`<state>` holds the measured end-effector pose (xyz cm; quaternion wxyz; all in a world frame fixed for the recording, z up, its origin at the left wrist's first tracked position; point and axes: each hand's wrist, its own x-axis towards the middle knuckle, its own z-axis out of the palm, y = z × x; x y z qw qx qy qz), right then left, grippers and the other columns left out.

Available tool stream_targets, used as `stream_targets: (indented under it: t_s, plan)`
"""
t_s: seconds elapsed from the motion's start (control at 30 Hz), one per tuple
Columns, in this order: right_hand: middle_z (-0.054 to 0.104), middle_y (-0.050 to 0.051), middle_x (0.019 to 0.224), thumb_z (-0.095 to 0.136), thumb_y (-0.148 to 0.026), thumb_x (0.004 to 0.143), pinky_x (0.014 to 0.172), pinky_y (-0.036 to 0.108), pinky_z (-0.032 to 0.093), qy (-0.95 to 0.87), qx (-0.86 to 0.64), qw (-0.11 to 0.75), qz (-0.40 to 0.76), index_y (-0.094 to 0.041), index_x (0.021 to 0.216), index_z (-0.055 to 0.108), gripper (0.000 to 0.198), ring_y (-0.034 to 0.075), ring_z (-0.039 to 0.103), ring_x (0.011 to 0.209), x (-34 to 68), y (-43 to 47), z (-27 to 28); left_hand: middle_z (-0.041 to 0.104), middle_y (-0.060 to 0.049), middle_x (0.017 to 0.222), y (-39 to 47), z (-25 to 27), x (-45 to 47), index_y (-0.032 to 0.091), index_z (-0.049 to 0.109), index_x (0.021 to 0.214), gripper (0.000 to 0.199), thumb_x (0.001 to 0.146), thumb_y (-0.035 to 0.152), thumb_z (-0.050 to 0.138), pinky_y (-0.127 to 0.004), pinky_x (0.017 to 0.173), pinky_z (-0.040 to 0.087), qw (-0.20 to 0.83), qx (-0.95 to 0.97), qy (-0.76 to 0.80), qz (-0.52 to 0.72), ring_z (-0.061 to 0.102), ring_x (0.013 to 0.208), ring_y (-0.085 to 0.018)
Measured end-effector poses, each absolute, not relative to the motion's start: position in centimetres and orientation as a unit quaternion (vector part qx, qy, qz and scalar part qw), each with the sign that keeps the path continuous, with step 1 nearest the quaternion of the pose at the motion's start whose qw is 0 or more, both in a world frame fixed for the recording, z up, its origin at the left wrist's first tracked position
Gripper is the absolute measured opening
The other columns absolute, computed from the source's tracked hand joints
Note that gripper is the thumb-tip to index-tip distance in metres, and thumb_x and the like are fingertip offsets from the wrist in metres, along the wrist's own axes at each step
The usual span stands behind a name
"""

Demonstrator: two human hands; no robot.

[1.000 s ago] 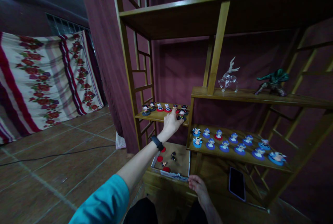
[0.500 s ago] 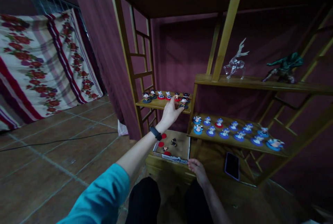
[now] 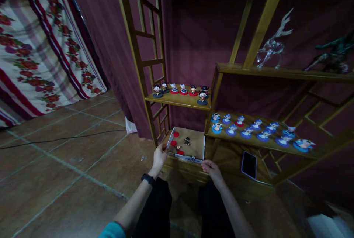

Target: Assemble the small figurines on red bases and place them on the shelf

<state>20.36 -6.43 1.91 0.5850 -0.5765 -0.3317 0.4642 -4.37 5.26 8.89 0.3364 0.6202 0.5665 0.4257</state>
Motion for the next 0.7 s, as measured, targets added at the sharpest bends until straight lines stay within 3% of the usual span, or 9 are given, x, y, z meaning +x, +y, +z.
stream_targets:
  t_s: [0.3, 0.53, 0.7]
  plan:
    - [0.064, 0.004, 0.072, 0.063, -0.048, 0.061, 0.058, 0.028, 0.045, -0.332, -0.59, 0.594, 0.434, -0.019, 0.075, 0.064, 0.032, 0.016, 0.055, 0.063, 19.2, -3.6, 1.4, 0.066, -0.006, 0.084, 10.1, 3.7, -2.0, 0.015, 0.049, 0.113, 0.042, 0.072, 0.017, 0.053, -0.028, 0.072, 0.045, 0.364, 0.652, 0.557, 0.365, 0.061, 0.079, -0.018]
    - [0.063, 0.0, 0.07, 0.056, -0.04, 0.067, 0.056, 0.025, 0.042, -0.405, -0.586, 0.538, 0.45, -0.021, 0.076, 0.062, 0.022, 0.013, 0.053, 0.06, 16.9, 4.3, -0.1, 0.066, -0.004, 0.081, 14.7, 1.1, -0.6, 0.017, 0.049, 0.114, 0.042, 0.072, 0.016, 0.052, -0.028, 0.072, 0.046, 0.417, 0.605, 0.539, 0.413, 0.062, 0.078, -0.017]
    - [0.064, -0.001, 0.074, 0.048, -0.029, 0.074, 0.063, 0.026, 0.043, -0.524, -0.615, 0.461, 0.368, -0.022, 0.081, 0.062, 0.018, 0.014, 0.056, 0.068, 16.2, 10.1, -1.0, 0.063, -0.002, 0.071, 17.1, 1.6, -0.7, 0.013, 0.044, 0.118, 0.046, 0.072, 0.018, 0.049, -0.026, 0.063, 0.047, 0.513, 0.515, 0.512, 0.458, 0.06, 0.063, -0.014]
